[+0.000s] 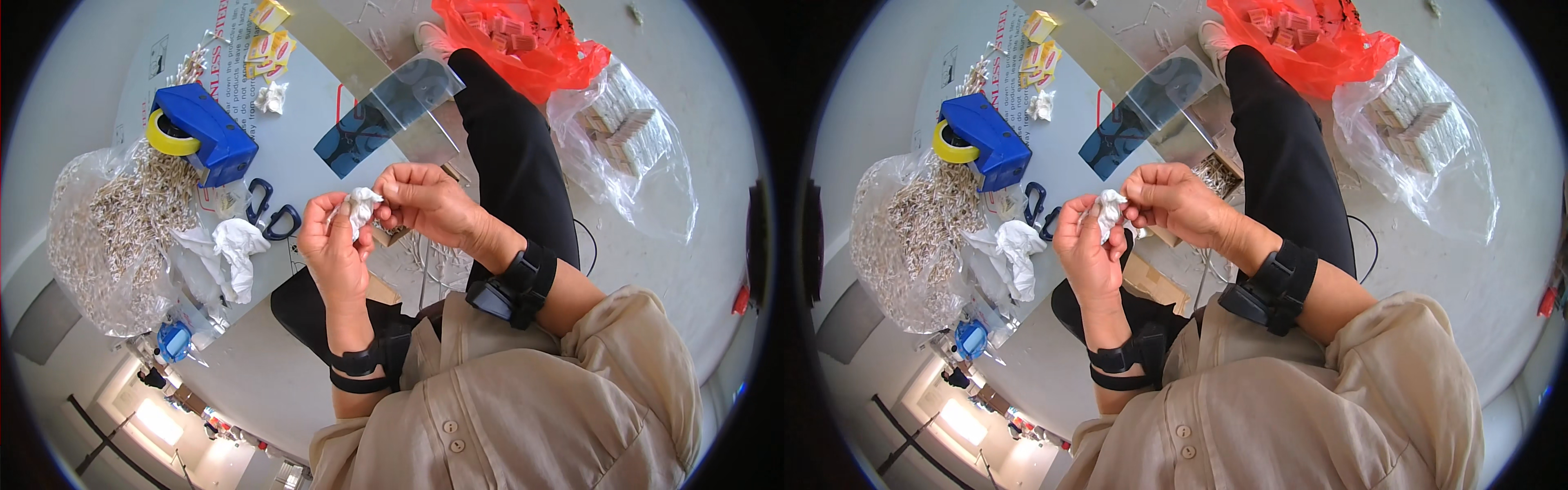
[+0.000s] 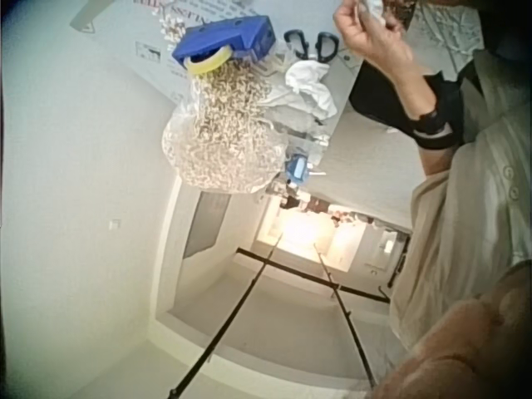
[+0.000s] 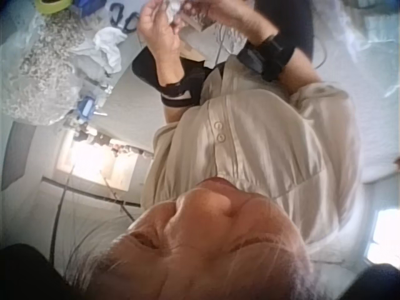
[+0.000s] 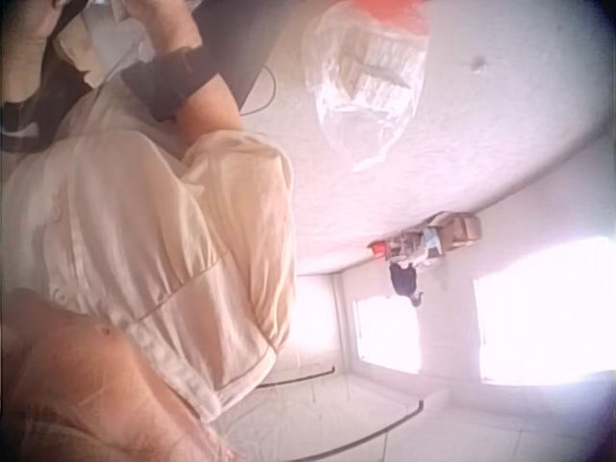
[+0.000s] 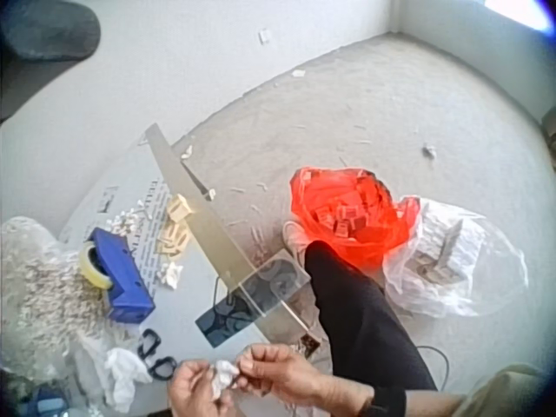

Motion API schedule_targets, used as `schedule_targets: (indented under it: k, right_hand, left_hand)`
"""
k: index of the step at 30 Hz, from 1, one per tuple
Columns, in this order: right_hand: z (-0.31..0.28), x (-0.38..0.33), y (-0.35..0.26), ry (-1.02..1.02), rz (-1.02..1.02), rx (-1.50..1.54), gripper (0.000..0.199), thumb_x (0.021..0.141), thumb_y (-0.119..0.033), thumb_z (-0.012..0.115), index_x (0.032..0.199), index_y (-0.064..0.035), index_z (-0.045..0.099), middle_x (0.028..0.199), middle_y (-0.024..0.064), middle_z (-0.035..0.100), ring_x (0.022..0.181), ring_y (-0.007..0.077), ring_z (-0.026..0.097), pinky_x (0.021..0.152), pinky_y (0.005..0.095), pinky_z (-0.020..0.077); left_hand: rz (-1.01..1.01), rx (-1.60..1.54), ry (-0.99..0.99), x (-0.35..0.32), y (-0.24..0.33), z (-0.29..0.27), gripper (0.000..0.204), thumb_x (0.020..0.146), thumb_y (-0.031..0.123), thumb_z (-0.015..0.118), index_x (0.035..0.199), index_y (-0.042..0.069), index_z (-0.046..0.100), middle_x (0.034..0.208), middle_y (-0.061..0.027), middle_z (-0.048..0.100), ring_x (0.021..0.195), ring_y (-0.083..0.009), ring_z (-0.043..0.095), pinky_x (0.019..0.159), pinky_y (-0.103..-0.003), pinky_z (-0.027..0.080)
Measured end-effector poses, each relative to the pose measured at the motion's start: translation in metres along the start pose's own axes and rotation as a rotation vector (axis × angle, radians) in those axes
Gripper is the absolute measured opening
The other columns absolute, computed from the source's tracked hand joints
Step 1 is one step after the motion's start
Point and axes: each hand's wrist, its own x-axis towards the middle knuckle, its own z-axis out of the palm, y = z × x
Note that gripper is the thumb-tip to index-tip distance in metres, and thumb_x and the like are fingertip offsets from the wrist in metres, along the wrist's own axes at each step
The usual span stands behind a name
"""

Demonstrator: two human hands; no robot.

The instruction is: Packaging small metal components into plastic bags using a tape dispenser.

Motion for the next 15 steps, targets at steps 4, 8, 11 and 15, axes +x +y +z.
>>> schedule_targets:
  k: [4, 8, 11, 15]
  right_hand:
    - [-0.003, -0.001, 0.000, -0.004, -0.058, -0.146, 0.007, 0.092, -0.007, 0.061, 0.097, -0.0011, 0.061, 0.084, 0.0027, 0.061, 0.075, 0.0108, 0.060, 0.071, 0.0242, 0.0501]
    - [-0.002, 0.002, 0.002, -0.003, -0.147, -0.357, 0.006, 0.089, -0.004, 0.065, 0.094, -0.0022, 0.062, 0.085, 0.0013, 0.062, 0.076, 0.0081, 0.060, 0.070, 0.0229, 0.0493]
    - [-0.001, 0.002, 0.000, 0.093, -0.105, -0.349, 0.007, 0.089, -0.007, 0.066, 0.093, -0.0026, 0.061, 0.084, 0.0003, 0.061, 0.074, 0.0063, 0.057, 0.068, 0.0221, 0.0480]
    - [-0.002, 0.006, 0.002, 0.190, -0.114, -0.385, 0.011, 0.091, -0.011, 0.066, 0.092, -0.0028, 0.060, 0.081, -0.0008, 0.058, 0.069, 0.0048, 0.053, 0.063, 0.0213, 0.0457]
  left_hand:
    - [0.020, 0.066, 0.030, 0.001, -0.001, 0.006, 0.004, 0.094, 0.003, 0.054, 0.093, 0.000, 0.055, 0.076, -0.0068, 0.060, 0.048, -0.0061, 0.048, 0.040, -0.019, 0.033]
    - [0.065, 0.175, -0.015, 0.002, -0.003, 0.002, 0.006, 0.094, 0.002, 0.051, 0.094, -0.001, 0.057, 0.077, -0.0074, 0.060, 0.050, -0.0066, 0.049, 0.041, -0.018, 0.034]
    - [-0.046, 0.099, -0.070, 0.003, -0.002, -0.005, 0.011, 0.094, 0.005, 0.051, 0.097, -0.003, 0.058, 0.079, -0.0084, 0.061, 0.053, -0.0082, 0.051, 0.044, -0.019, 0.036]
    - [-0.188, -0.074, -0.148, 0.003, 0.005, -0.006, 0.021, 0.097, 0.013, 0.054, 0.100, -0.006, 0.060, 0.081, -0.0096, 0.062, 0.059, -0.0106, 0.053, 0.049, -0.021, 0.038]
